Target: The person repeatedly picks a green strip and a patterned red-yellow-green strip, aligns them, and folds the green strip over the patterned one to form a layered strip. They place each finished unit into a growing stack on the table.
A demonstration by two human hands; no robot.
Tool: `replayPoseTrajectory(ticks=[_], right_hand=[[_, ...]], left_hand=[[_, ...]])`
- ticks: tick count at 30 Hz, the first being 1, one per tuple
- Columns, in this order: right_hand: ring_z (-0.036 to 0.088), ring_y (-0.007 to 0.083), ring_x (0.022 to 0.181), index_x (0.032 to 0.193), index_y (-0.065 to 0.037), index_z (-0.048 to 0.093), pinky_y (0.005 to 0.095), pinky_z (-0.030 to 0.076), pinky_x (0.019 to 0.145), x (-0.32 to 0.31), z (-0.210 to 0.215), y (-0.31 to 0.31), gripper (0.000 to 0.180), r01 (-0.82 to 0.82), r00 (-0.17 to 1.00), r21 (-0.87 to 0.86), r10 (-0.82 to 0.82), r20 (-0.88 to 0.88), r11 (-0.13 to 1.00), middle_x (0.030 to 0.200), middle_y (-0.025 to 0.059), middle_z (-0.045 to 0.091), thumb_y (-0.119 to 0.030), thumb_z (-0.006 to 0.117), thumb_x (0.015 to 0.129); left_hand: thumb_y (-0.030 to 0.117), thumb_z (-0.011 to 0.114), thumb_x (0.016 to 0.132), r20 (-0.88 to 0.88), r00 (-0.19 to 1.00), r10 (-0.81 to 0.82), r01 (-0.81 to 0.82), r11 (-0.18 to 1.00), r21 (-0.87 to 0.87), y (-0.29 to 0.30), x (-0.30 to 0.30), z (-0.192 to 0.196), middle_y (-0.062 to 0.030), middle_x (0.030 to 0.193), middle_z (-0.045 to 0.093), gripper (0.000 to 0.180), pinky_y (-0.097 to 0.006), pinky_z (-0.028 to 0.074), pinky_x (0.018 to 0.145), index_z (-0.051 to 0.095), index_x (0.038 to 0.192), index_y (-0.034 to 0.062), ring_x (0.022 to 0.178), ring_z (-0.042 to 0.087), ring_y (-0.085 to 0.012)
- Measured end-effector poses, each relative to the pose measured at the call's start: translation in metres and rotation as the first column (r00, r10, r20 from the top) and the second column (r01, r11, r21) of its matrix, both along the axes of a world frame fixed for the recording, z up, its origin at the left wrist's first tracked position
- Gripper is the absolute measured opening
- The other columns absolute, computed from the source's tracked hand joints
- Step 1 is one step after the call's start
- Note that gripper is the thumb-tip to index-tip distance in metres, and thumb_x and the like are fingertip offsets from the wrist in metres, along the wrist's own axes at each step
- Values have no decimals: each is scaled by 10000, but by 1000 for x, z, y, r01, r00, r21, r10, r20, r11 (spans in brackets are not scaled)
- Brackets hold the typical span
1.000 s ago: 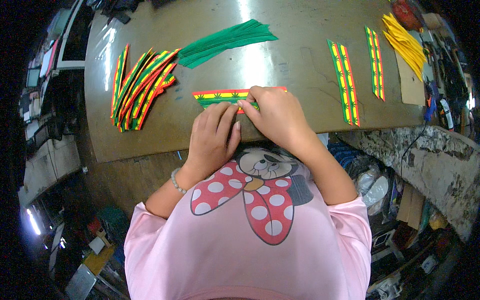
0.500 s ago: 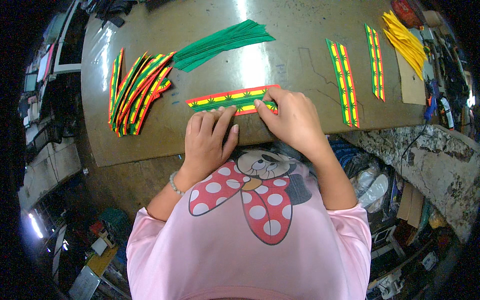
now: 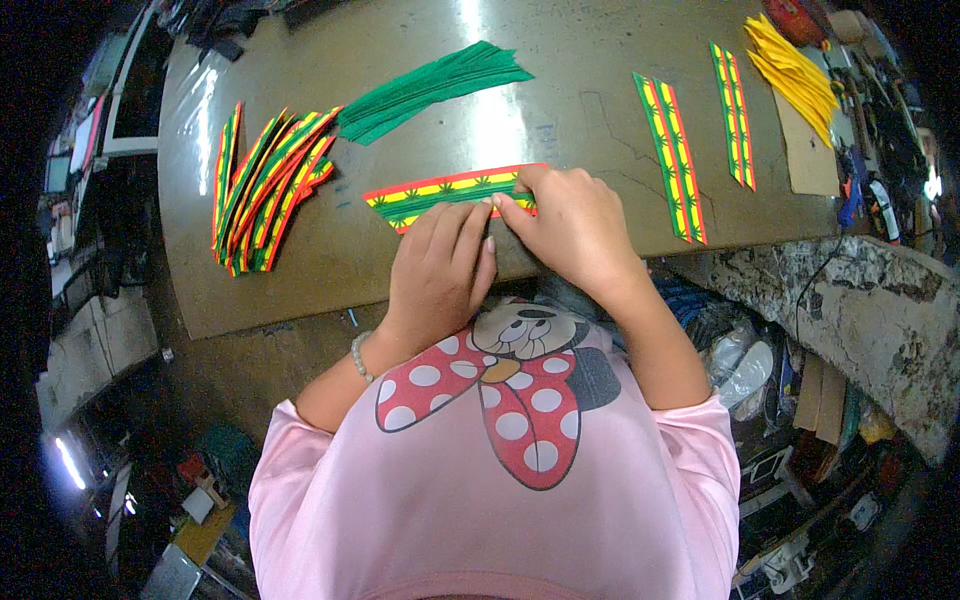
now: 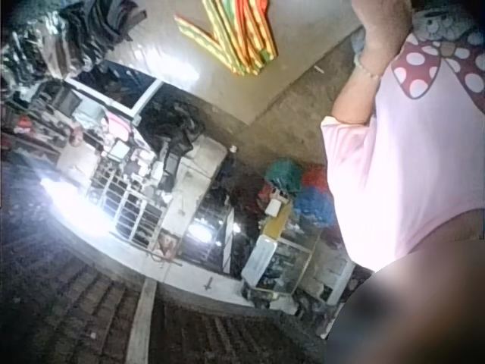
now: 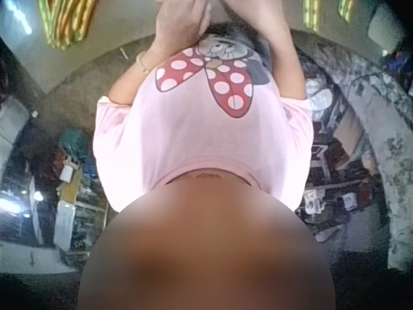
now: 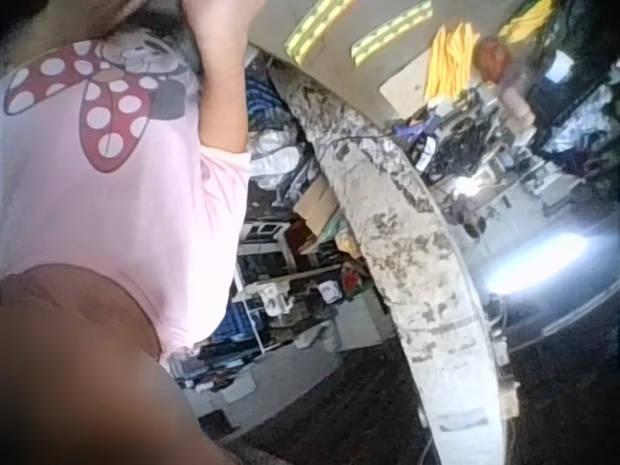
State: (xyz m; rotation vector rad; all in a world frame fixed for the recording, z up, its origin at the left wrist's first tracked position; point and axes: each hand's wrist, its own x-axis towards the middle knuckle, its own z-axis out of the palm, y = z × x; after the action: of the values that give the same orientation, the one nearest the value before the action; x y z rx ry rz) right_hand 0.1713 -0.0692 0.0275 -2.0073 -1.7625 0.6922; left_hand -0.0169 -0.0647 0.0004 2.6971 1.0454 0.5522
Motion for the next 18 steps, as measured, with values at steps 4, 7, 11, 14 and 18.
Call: replayPoseTrajectory(ticks=[4, 7, 11, 14, 18], right_hand=[[505, 189, 530, 851, 25, 642, 350, 370, 506, 24, 4, -5, 336, 30, 983, -64, -41, -181, 998, 593, 120, 538, -293, 742, 890], [402, 77, 583, 857, 27, 629, 298, 324, 506, 29, 2, -7, 287, 40, 961, -122, -72, -267, 992, 606, 45, 500, -237, 727, 909], [413, 84, 572, 839, 22, 610, 306, 328, 505, 27, -2, -6, 282, 45, 973, -108, -68, -220, 993, 602, 53, 506, -228, 720, 911], [419, 83, 573, 827, 18, 596, 304, 333, 507, 27, -2, -6, 284, 41, 977, -121, -65, -204, 992, 603, 57, 509, -224, 720, 909], [427, 83, 575, 824, 15, 588, 303, 340, 510, 27, -2, -7, 280, 50, 973, -121, -75, -218, 991, 603, 63, 507, -218, 719, 907]], left_hand=[[188, 648, 883, 43, 999, 15, -17, 999, 41, -1, -4, -1, -108, 1085, 610, 441, -394, 471, 928, 599, 1289, 21, 1049, 566, -272], [214, 658, 880, 31, 999, 16, -18, 998, 65, 0, -4, -3, -95, 1074, 605, 437, -384, 471, 901, 611, 1284, 53, 1005, 562, -261], [238, 669, 873, 35, 998, 44, -46, 997, 55, 2, -1, -5, -76, 1056, 595, 435, -368, 467, 861, 622, 1280, 90, 966, 550, -248], [244, 672, 870, 30, 998, 58, -60, 996, 62, 2, 0, -5, -65, 1037, 583, 429, -365, 463, 845, 629, 1276, 114, 944, 542, -240], [241, 673, 867, 16, 997, 72, -73, 994, 79, 1, 2, -4, -63, 1032, 567, 415, -372, 457, 836, 639, 1272, 159, 928, 533, -241]])
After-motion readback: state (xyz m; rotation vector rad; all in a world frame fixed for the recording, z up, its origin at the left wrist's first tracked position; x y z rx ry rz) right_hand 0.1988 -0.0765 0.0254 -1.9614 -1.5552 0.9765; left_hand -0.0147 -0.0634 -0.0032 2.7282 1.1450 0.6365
